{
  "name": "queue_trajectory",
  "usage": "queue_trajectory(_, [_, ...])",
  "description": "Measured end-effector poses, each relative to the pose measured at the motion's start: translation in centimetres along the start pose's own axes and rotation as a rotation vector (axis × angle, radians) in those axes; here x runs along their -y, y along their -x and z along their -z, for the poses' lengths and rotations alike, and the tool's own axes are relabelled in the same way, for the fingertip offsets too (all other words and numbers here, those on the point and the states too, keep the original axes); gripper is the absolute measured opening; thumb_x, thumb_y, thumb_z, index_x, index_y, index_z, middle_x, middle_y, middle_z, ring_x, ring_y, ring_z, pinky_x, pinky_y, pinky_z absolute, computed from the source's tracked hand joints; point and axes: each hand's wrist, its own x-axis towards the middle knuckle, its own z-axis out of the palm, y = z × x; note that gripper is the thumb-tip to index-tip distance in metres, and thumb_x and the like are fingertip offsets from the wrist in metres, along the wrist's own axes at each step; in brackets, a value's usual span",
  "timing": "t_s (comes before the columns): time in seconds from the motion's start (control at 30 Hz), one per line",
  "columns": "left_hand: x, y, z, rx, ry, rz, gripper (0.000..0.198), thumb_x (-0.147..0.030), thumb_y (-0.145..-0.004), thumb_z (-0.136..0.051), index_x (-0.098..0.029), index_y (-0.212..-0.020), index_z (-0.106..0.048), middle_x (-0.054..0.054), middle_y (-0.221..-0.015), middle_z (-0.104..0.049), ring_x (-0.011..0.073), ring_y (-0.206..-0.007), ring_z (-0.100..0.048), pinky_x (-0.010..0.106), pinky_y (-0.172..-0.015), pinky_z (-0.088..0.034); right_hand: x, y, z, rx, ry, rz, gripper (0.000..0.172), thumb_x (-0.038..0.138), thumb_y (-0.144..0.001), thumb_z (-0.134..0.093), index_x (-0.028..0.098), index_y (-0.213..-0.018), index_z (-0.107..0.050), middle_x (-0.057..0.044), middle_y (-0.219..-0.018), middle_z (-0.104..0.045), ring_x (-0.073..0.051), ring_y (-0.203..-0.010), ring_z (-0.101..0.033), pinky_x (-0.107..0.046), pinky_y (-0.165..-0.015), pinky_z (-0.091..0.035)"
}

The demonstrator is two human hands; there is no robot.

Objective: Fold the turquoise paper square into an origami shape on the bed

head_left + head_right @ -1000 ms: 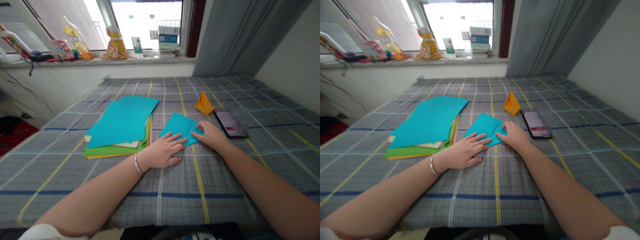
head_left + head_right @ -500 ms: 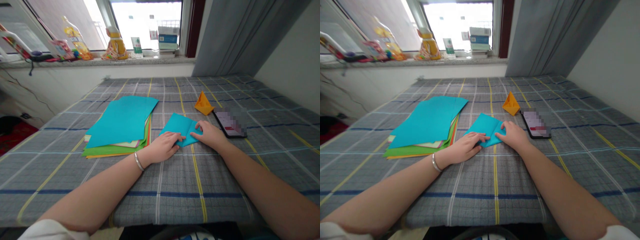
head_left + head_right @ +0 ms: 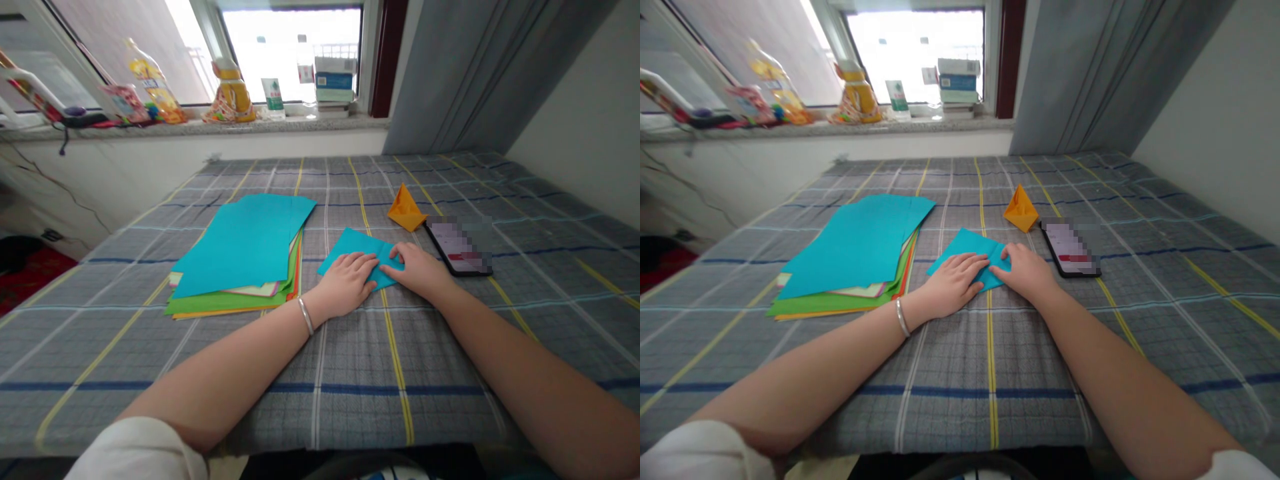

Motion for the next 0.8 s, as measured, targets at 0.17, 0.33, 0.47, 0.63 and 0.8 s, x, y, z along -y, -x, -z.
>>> queue_trajectory(0.17, [0.11, 0.07, -0.20, -0.011, 0.001, 0.000, 0.042, -0.039, -0.099, -0.035, -0.015, -0.131, -0.047, 0.013, -0.145, -0.044, 0.0259, -0.135, -0.037, 0.046, -0.110, -0.030, -0.03, -0.05, 0.04, -0.002, -0.001, 0.003, 0.031, 0.051, -0.080, -0.059, 0.023, -0.092, -0.056, -0.005, -0.091, -0.062, -0.021, -0.079, -0.061, -0.031, -0.063, -0.041])
queue_trajectory(0.33, [0.37, -0.16, -0.51, -0.013, -0.041, -0.024, 0.046, -0.037, -0.100, -0.030, -0.018, -0.141, -0.042, 0.013, -0.144, -0.044, 0.0285, -0.132, -0.040, 0.049, -0.107, -0.031, -0.17, -0.02, -0.12, -0.020, 0.001, 0.011, 0.032, 0.053, -0.081, -0.057, 0.023, -0.092, -0.056, -0.004, -0.090, -0.062, -0.021, -0.078, -0.061, -0.031, -0.062, -0.041])
queue_trajectory(0.47, [0.42, -0.32, -0.51, 0.006, -0.110, -0.033, 0.049, -0.039, -0.100, -0.028, -0.019, -0.144, -0.040, 0.012, -0.145, -0.044, 0.0300, -0.131, -0.040, 0.048, -0.107, -0.031, -0.21, -0.04, -0.20, -0.020, 0.003, 0.021, 0.033, 0.054, -0.081, -0.057, 0.023, -0.092, -0.056, -0.005, -0.092, -0.062, -0.022, -0.080, -0.061, -0.032, -0.063, -0.042])
queue_trajectory(0.63, [0.46, -0.40, -0.36, 0.014, -0.136, -0.039, 0.050, -0.039, -0.100, -0.029, -0.018, -0.144, -0.040, 0.009, -0.149, -0.041, 0.0297, -0.131, -0.039, 0.046, -0.107, -0.031, -0.09, -0.12, -0.08, 0.005, 0.003, 0.003, 0.031, 0.053, -0.082, -0.056, 0.023, -0.091, -0.055, -0.006, -0.095, -0.063, -0.024, -0.087, -0.062, -0.033, -0.068, -0.044])
queue_trajectory(0.8, [0.58, -0.74, -0.23, 0.047, -0.095, -0.021, 0.049, -0.041, -0.100, -0.030, -0.021, -0.143, -0.041, 0.004, -0.151, -0.040, 0.0289, -0.130, -0.039, 0.047, -0.108, -0.031, -0.02, -0.12, -0.06, 0.010, 0.005, 0.008, 0.032, 0.053, -0.083, -0.056, 0.023, -0.092, -0.055, -0.007, -0.096, -0.063, -0.024, -0.088, -0.062, -0.033, -0.068, -0.044])
